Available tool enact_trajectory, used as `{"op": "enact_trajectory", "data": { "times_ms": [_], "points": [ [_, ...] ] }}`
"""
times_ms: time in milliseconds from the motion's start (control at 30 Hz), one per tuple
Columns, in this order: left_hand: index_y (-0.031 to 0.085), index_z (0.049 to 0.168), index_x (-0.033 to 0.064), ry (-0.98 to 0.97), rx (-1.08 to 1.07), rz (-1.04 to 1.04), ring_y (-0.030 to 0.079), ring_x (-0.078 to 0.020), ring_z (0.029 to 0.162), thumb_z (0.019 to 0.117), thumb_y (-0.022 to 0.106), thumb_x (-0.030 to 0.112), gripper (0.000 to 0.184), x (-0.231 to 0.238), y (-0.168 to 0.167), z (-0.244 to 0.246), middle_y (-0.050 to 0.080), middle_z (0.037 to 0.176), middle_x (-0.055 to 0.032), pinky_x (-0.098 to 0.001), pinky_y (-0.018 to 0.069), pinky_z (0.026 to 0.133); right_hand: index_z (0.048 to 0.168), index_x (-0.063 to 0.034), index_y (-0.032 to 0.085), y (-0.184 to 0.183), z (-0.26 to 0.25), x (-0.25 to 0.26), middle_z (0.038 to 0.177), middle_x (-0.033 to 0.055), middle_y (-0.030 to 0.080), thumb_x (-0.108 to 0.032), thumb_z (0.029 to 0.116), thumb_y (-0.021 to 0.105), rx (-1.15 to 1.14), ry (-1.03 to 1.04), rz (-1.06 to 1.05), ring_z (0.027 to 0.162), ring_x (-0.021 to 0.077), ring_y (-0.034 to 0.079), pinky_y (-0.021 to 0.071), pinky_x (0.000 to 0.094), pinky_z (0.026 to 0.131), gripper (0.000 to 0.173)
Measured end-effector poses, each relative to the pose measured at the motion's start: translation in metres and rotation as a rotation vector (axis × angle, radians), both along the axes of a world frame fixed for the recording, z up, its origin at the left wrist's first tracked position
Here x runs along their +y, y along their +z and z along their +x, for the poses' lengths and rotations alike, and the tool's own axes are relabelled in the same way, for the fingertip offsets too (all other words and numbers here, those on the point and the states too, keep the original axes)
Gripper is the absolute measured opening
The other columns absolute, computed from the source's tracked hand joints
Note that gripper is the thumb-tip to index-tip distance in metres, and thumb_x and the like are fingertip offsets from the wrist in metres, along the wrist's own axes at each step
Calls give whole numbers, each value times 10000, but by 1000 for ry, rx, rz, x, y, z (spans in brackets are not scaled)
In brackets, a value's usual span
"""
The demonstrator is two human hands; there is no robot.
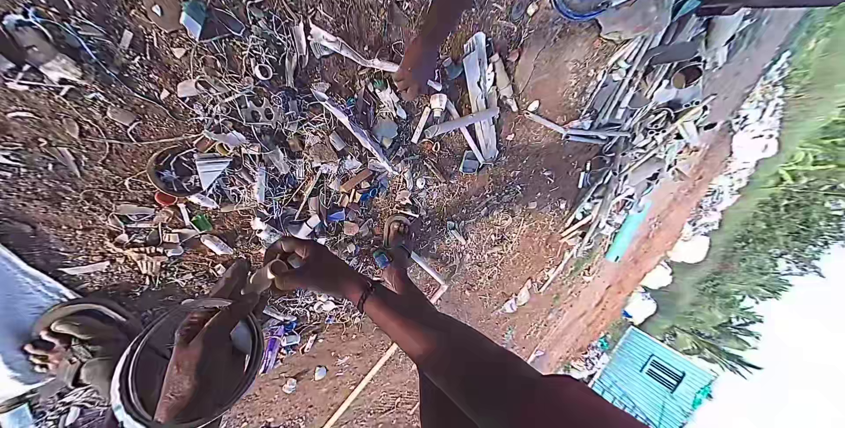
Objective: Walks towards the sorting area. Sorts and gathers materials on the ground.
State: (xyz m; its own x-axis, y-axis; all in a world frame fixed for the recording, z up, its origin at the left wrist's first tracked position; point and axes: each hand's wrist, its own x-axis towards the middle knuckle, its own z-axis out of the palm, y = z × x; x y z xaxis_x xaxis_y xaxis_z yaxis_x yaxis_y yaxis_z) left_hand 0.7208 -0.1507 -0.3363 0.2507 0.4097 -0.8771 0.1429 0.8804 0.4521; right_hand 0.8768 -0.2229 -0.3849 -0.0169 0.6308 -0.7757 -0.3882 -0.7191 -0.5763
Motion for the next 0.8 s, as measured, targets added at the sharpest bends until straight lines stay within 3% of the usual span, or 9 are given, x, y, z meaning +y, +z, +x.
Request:
{"op": "enact_trajectory", "data": {
  "times_ms": [100, 233, 300, 400, 433, 467, 600, 733, 800],
  "points": [
    [507, 1367, 19, -66, -71, -32, 670, -40, 982, 946, 444, -24, 427, -10, 1, 11, 679, 1123, 48, -242, 583, 864, 1158, 73, 606, 18, -38, -1, 1016, 100, 617, -30, 932, 527, -5, -402, -15, 883, 86, 593, 517, 257, 797, 260],
    [609, 1097, 52, -113, 40, -27, 680, -17, 794, 992, 451, 26, 191, -17, -3, 12, 700, 869, 71, -217, 593, 760, 1184, 85, 607, 15, -68, 2, 1237, 199, 586, -145, 1010, 507, -149, -665, -102, 1146, 200, 557, 465, 356, 1010, 305],
    [601, 1094, -29, -163, -29, 24, 679, -58, 822, 948, 555, 4, 157, -23, -18, -3, 687, 895, 5, -253, 590, 802, 1291, 35, 611, 13, -76, 3, 1367, 197, 566, -333, 1042, 482, -250, -570, -160, 1277, 232, 528, 416, 426, 1095, 462],
    [597, 1045, -29, -141, 33, 56, 647, -32, 732, 851, 559, -17, 198, -34, -32, -8, 657, 829, 16, -215, 566, 702, 1550, 36, 410, 23, -71, 2, 1647, 302, 264, -422, 1054, 415, -304, -287, -153, 1556, 412, 214, 155, 553, 1270, 676],
    [575, 1133, -21, -124, -5, 26, 652, -30, 804, 925, 565, 46, 218, -36, -34, -13, 665, 901, 16, -221, 565, 762, 1578, 32, 357, 24, -68, 0, 1664, 302, 219, -467, 1051, 409, -292, -223, -119, 1571, 418, 163, 124, 556, 1283, 728],
    [541, 1246, 10, -119, -34, -15, 666, -19, 873, 989, 542, 134, 285, -38, -33, -17, 679, 975, 32, -219, 576, 816, 1588, 37, 330, 26, -62, -2, 1665, 290, 230, -446, 1061, 425, -247, -201, -82, 1574, 394, 179, 141, 536, 1292, 721],
    [544, 1149, 53, -112, 56, -183, 686, -96, 639, 1001, 456, 17, 176, -16, 4, 21, 692, 808, 11, -260, 599, 544, 1519, 40, 446, 20, -5, -18, 1537, 219, 495, -279, 1120, 347, -58, -218, -37, 1447, 250, 464, 339, 434, 1224, 521],
    [624, 1153, 44, -87, -158, -223, 728, -188, 719, 892, 689, 99, 274, -29, -18, -9, 737, 876, -75, -341, 632, 627, 1375, -41, 618, -37, 97, -58, 1250, 195, 677, -348, 1079, 546, -522, -131, -327, 1070, 277, 661, 534, 472, 915, 432],
    [594, 1193, 4, -110, -163, -254, 731, -253, 710, 905, 713, 117, 332, -29, -23, -12, 729, 889, -135, -397, 637, 611, 1388, -30, 610, -82, 167, -89, 1293, 187, 676, -337, 1072, 549, -753, -53, -437, 1146, 288, 667, 526, 492, 992, 445]
  ]
}}
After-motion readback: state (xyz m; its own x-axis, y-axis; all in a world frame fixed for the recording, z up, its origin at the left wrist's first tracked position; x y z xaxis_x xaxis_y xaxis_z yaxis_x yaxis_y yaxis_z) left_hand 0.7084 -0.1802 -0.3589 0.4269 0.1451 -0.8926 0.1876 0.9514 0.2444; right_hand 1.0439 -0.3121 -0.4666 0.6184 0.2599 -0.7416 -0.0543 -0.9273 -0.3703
